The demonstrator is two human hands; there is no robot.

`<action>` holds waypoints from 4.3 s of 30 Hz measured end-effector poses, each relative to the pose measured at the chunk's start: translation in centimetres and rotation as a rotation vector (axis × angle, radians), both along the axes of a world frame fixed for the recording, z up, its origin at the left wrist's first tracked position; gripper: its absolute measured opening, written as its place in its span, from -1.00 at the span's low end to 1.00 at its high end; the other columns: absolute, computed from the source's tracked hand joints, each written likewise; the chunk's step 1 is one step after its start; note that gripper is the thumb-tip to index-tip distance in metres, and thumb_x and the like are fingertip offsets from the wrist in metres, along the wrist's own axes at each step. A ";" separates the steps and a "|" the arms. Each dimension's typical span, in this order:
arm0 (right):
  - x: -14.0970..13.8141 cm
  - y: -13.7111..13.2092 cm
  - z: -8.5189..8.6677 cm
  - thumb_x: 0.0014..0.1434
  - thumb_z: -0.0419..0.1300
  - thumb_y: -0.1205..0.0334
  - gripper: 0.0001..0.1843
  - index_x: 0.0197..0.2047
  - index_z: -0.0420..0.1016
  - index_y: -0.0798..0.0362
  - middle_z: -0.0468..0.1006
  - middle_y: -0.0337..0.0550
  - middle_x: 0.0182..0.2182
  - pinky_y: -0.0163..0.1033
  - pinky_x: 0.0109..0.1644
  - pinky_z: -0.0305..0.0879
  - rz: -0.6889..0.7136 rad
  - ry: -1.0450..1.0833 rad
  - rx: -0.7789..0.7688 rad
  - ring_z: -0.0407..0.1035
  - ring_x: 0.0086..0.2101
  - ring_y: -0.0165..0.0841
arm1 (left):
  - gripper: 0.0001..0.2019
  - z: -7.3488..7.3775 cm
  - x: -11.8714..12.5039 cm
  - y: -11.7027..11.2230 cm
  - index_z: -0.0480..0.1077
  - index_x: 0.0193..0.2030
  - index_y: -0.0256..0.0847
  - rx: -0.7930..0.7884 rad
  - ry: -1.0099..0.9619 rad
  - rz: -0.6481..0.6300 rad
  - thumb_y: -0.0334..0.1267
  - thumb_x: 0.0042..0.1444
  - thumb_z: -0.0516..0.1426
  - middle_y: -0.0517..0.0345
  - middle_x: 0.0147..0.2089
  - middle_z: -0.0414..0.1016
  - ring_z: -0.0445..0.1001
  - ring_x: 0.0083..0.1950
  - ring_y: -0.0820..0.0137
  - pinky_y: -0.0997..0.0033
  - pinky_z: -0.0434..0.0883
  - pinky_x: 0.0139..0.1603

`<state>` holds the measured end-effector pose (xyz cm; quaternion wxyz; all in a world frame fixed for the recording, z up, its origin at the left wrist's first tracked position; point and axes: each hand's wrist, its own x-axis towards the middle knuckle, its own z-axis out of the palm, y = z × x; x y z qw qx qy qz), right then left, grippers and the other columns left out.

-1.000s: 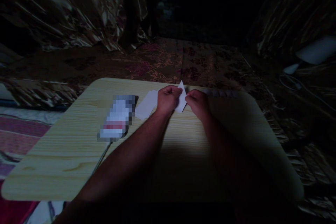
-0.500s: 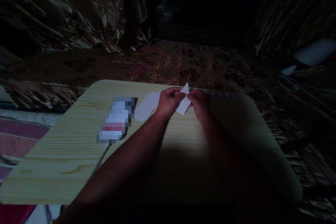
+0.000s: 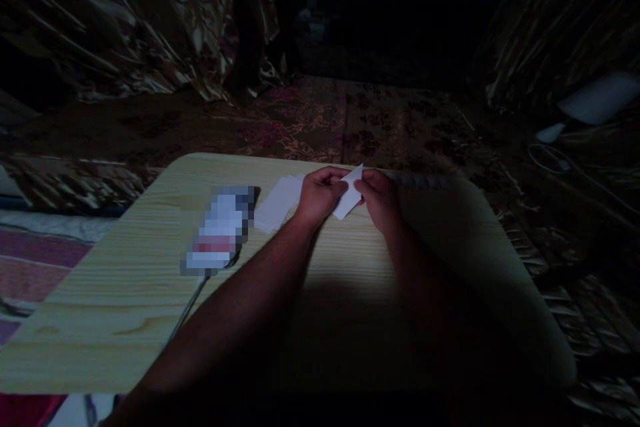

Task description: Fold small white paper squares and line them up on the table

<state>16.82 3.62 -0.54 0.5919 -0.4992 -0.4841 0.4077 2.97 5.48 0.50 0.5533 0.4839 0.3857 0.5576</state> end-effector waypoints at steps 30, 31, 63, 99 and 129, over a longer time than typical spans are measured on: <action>0.0 0.0 -0.1 0.03 0.30 -0.01 -0.71 -0.33 0.54 0.07 0.57 -0.22 -0.51 -0.29 -0.45 0.44 -0.008 -0.014 -0.078 0.46 -0.53 -0.39 | -0.90 -0.3 0.0 0.3 0.52 -0.38 -0.20 0.102 0.094 0.186 -0.37 -0.12 0.25 0.25 -0.50 0.40 0.25 -0.51 0.50 0.51 0.19 -0.48; 0.0 0.0 -0.2 0.03 0.31 -0.01 -0.70 -0.32 0.55 0.07 0.59 -0.21 -0.49 -0.29 -0.45 0.44 -0.007 -0.017 -0.074 0.47 -0.51 -0.38 | -0.90 -0.4 0.0 0.3 0.53 -0.38 -0.20 0.108 0.097 0.190 -0.37 -0.12 0.25 0.25 -0.50 0.40 0.25 -0.51 0.50 0.50 0.19 -0.48; 0.1 -0.2 -0.5 0.08 0.30 0.00 -0.73 -0.26 0.51 0.02 0.49 -0.30 -0.49 -0.30 -0.40 0.20 -0.047 -0.157 0.061 0.31 -0.49 -0.40 | -0.71 -0.5 -0.4 0.5 0.54 -0.22 -0.21 0.024 -0.037 -0.031 -0.29 -0.15 0.36 0.26 -0.44 0.47 0.35 -0.49 0.54 0.51 0.28 -0.44; -0.3 -0.1 -0.2 -0.05 0.37 0.14 -0.79 -0.31 0.59 0.02 0.60 -0.24 -0.49 -0.26 -0.42 0.32 -0.096 -0.019 0.033 0.45 -0.48 -0.34 | -0.80 -0.4 -0.1 0.3 0.54 -0.35 -0.24 0.055 0.032 0.051 -0.34 -0.19 0.35 0.24 -0.47 0.51 0.38 -0.50 0.53 0.53 0.33 -0.46; -0.2 -0.3 0.1 -0.04 0.32 0.12 -0.81 -0.34 0.61 0.02 0.62 -0.22 -0.48 -0.24 -0.37 0.32 -0.124 -0.092 -0.006 0.45 -0.45 -0.32 | -0.81 -0.3 0.0 0.1 0.54 -0.34 -0.21 0.058 0.075 0.046 -0.35 -0.19 0.34 0.22 -0.45 0.51 0.37 -0.49 0.51 0.51 0.31 -0.46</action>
